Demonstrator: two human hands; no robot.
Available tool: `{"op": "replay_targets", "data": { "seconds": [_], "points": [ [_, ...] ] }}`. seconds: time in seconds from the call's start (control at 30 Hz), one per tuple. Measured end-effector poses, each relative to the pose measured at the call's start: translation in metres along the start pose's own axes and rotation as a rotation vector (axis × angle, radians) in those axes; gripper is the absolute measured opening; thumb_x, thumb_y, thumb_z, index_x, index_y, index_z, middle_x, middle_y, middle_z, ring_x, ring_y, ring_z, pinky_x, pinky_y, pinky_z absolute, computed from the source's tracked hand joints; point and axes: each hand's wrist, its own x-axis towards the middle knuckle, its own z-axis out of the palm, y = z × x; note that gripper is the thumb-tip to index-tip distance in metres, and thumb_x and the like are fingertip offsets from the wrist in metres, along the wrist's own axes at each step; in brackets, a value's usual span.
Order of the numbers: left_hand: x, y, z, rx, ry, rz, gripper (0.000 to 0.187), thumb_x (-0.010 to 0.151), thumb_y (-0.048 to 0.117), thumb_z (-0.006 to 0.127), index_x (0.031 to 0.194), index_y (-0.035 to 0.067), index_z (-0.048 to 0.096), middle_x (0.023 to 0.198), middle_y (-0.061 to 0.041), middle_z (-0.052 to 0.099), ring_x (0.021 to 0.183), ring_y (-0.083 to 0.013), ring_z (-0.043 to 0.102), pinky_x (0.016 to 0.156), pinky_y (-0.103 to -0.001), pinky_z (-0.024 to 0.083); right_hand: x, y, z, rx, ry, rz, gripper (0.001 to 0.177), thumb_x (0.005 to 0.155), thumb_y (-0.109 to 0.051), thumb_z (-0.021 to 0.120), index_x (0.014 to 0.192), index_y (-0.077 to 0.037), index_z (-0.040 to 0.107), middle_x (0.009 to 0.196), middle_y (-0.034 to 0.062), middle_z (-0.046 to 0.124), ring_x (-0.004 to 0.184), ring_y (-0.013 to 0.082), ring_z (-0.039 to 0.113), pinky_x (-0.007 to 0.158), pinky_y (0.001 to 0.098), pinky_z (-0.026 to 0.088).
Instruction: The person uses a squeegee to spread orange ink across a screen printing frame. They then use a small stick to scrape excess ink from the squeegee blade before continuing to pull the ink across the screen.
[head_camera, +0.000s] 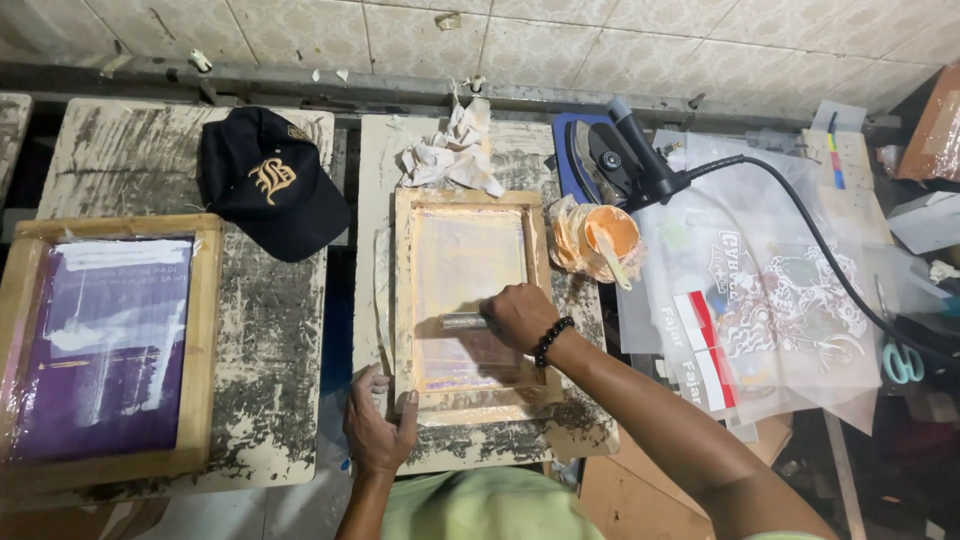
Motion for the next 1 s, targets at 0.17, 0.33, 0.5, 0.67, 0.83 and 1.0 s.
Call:
{"op": "replay_targets", "data": {
  "seconds": [0.17, 0.33, 0.5, 0.67, 0.83, 1.0],
  "points": [
    [0.002, 0.006, -0.004, -0.025, -0.001, -0.008, 0.063, 0.088, 0.043, 0.065, 0.137, 0.005, 0.053, 0.106, -0.009, 0.063, 0.097, -0.0286, 0.062, 0.083, -0.045, 0.050, 0.024, 0.013, -0.029, -0.007, 0.216, 0.066, 0.008, 0.099, -0.012, 0.066, 0.097, -0.012, 0.073, 0.059, 0.0029, 0.064, 0.049, 0.0174, 0.060, 0.046, 0.0273, 0.055],
    [0.001, 0.004, 0.000, 0.002, 0.011, -0.003, 0.064, 0.088, 0.045, 0.064, 0.136, 0.005, 0.054, 0.108, -0.012, 0.066, 0.096, -0.0307, 0.065, 0.077, -0.046, 0.051, 0.045, 0.016, 0.021, -0.178, 0.374, 0.150, 0.020, 0.093, -0.020, 0.076, 0.112, -0.014, 0.072, 0.082, 0.0075, 0.076, 0.076, 0.0267, 0.069, 0.075, 0.0405, 0.062],
    [0.000, 0.004, -0.003, -0.058, -0.028, -0.017, 0.063, 0.091, 0.046, 0.063, 0.139, 0.007, 0.052, 0.110, -0.010, 0.062, 0.098, -0.0285, 0.062, 0.082, -0.045, 0.051, -0.016, -0.023, 0.029, -0.114, 0.248, 0.080, 0.016, 0.090, -0.006, 0.075, 0.101, -0.015, 0.070, 0.072, 0.0037, 0.068, 0.062, 0.0213, 0.063, 0.070, 0.0393, 0.062],
    [0.003, 0.006, -0.001, -0.033, -0.016, -0.002, 0.064, 0.089, 0.047, 0.063, 0.136, 0.005, 0.053, 0.107, -0.011, 0.064, 0.096, -0.0285, 0.063, 0.082, -0.045, 0.050, 0.023, 0.014, -0.020, -0.078, 0.391, 0.085, 0.014, 0.098, -0.001, 0.059, 0.093, -0.011, 0.068, 0.052, 0.0002, 0.055, 0.046, 0.0195, 0.056, 0.040, 0.0294, 0.052],
    [0.001, 0.006, -0.003, -0.036, -0.014, 0.009, 0.064, 0.090, 0.048, 0.063, 0.137, 0.007, 0.053, 0.107, -0.010, 0.062, 0.096, -0.0294, 0.062, 0.081, -0.046, 0.050, 0.101, 0.063, -0.027, -0.144, 0.407, 0.164, 0.017, 0.103, -0.005, 0.060, 0.090, -0.016, 0.063, 0.057, 0.0019, 0.052, 0.061, 0.0201, 0.048, 0.057, 0.0336, 0.050],
    [0.003, 0.010, -0.006, -0.036, -0.029, -0.027, 0.067, 0.089, 0.050, 0.062, 0.136, 0.004, 0.053, 0.107, -0.011, 0.063, 0.096, -0.0298, 0.062, 0.082, -0.045, 0.049, 0.115, 0.072, -0.002, -0.028, 0.359, 0.103, 0.024, 0.094, 0.009, 0.056, 0.083, -0.011, 0.064, 0.053, 0.0007, 0.040, 0.047, 0.0145, 0.034, 0.040, 0.0245, 0.031]
  ]
}}
